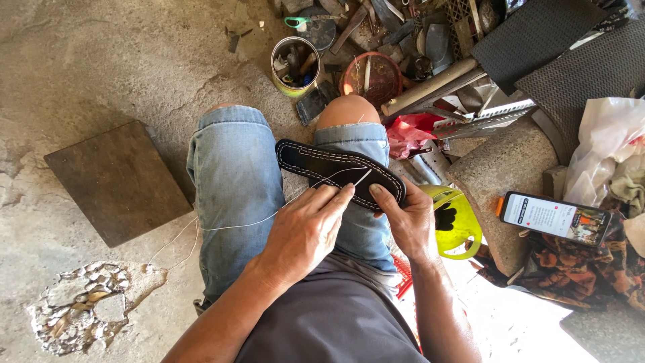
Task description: Hand-stitching a shoe sole using a needle and thread in a repair shop
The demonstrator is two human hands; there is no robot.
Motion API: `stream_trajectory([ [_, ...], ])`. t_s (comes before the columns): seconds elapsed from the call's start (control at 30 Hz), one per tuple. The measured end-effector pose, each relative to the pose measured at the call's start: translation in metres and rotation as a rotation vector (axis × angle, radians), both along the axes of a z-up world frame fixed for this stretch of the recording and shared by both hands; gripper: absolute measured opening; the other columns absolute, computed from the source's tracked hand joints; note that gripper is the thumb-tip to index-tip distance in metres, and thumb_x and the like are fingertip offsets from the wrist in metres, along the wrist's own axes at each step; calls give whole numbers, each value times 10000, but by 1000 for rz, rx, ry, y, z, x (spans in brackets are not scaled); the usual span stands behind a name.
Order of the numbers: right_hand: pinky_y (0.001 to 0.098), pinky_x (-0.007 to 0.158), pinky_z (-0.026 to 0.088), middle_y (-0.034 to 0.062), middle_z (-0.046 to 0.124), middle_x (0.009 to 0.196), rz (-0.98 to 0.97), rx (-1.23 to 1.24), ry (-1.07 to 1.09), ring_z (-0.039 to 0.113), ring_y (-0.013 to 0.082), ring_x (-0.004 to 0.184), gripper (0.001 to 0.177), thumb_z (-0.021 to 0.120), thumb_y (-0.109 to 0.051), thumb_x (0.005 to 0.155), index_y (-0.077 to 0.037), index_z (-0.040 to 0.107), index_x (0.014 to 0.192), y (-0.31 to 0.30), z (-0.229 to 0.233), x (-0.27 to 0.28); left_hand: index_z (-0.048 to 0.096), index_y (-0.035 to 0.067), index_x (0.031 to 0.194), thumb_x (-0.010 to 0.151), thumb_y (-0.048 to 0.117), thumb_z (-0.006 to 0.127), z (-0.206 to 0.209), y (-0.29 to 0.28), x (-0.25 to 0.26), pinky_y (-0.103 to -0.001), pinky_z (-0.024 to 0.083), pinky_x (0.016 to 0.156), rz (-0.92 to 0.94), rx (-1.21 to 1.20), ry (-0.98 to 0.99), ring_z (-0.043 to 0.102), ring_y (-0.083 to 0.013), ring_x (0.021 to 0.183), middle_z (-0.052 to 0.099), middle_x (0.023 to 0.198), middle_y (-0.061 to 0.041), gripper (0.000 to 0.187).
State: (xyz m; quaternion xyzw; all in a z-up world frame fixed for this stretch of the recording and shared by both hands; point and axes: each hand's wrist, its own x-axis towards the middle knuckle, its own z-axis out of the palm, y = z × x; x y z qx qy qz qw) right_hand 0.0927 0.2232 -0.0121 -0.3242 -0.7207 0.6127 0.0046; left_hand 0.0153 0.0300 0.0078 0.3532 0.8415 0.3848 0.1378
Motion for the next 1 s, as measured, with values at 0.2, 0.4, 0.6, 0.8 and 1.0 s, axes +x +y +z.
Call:
stream_trajectory([
  [0.2, 302, 585, 613, 119, 699, 687, 12, 43, -25, 690, 163, 629, 132, 787, -136, 922, -8, 753, 923, -3, 6, -3, 630, 147, 1363, 960, 85, 587, -3, 2, 1, -380, 594, 619, -1, -28, 7, 686, -278, 834, 673, 968, -87, 411],
  [0.4, 403, 644, 575, 129, 725, 774, 165, 327, -77, 660, 165, 687, 202, 802, -235, 913, -94, 757, 1050, -11, 10, 7, 655, 188, 1374, 956, 68, 589, 20, -13, -19, -420, 592, 532, -15, -30, -142, 696, -311, 669, 690, 829, -115, 441],
  [0.6, 437, 611, 596, 158, 733, 939, 384, 591, 108, 741, 378, 770, 228, 741, -178, 940, -50, 690, 1122, -44, 33, -23, 654, 309, 1373, 994, 204, 508, 29, -40, -53, -542, 589, 594, -96, -174, -247, 703, -436, 688, 682, 775, -146, 419],
  [0.8, 391, 596, 622, 99, 699, 1020, 509, 869, 116, 751, 318, 766, 263, 689, -209, 964, -63, 670, 1181, -54, 28, -20, 684, 226, 1333, 985, 172, 490, 35, -37, -72, -593, 574, 638, -210, -200, -274, 698, -484, 725, 710, 793, -198, 402],
  [1.0, 421, 603, 619, 97, 694, 987, 430, 818, 132, 750, 345, 755, 239, 685, -210, 961, -71, 683, 1155, -53, 3, -7, 667, 310, 1350, 984, 199, 493, 15, -26, -66, -511, 592, 586, -233, -231, -227, 704, -395, 644, 679, 753, -106, 420],
])
